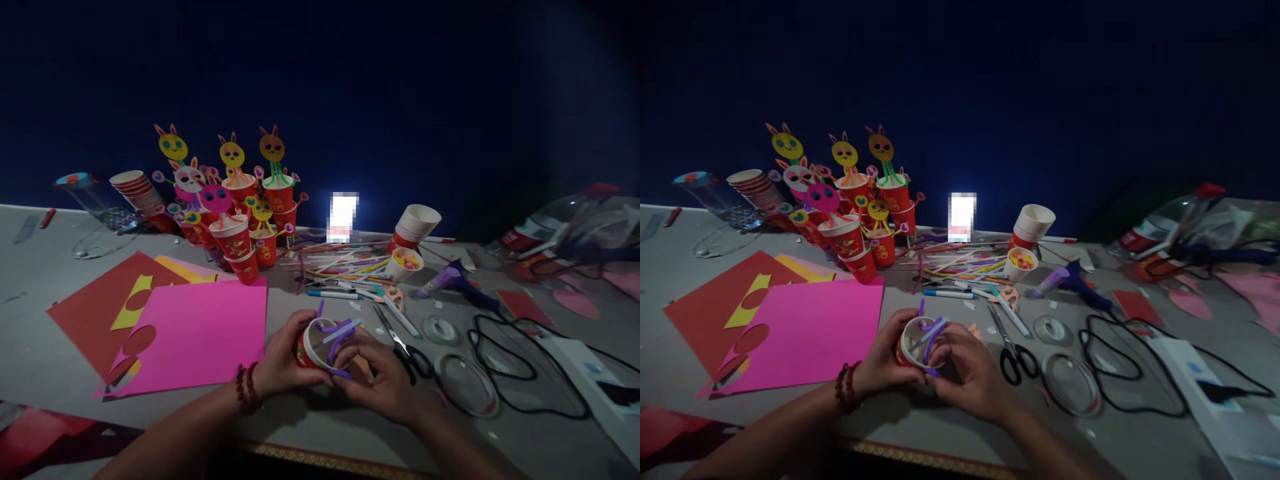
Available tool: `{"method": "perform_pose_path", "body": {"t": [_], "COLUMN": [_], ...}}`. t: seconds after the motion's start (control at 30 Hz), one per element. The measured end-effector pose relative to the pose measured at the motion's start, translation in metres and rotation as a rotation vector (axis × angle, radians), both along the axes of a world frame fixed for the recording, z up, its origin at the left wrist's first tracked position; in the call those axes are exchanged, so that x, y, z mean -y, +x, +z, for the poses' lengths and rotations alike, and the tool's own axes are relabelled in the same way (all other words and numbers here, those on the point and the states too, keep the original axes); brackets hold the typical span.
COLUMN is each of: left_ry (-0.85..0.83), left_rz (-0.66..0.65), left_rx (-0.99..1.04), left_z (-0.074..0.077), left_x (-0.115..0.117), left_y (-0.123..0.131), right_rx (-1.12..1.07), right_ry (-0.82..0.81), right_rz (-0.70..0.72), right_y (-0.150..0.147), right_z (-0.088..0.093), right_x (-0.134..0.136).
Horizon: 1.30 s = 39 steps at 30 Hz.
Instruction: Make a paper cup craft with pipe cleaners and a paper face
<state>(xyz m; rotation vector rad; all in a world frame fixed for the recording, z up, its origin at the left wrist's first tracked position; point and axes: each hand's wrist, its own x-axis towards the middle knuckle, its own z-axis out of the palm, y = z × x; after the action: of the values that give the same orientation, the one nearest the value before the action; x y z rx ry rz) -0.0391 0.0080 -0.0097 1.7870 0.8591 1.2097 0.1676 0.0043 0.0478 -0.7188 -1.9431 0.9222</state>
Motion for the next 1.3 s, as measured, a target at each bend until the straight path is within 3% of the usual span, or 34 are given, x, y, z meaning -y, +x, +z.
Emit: {"method": "perform_pose_path", "body": {"t": [0.63,1.3], "left_ry": [0.01,0.046], "left_rz": [0.009,0.07], "left_rx": [-0.028,-0.04], "left_z": [-0.0004,0.0012], "left_x": [0.0009,0.0058], "left_y": [0.0006,0.0043], "right_rx": [0.091,-0.007], "right_ry": [0.092,0.047], "right_rz": [0.008,-0.021], "right_y": [0.0047,0.0001], "right_z": [0.0003,0.0016], "right_x": [-0.0043,-0.0053]}}
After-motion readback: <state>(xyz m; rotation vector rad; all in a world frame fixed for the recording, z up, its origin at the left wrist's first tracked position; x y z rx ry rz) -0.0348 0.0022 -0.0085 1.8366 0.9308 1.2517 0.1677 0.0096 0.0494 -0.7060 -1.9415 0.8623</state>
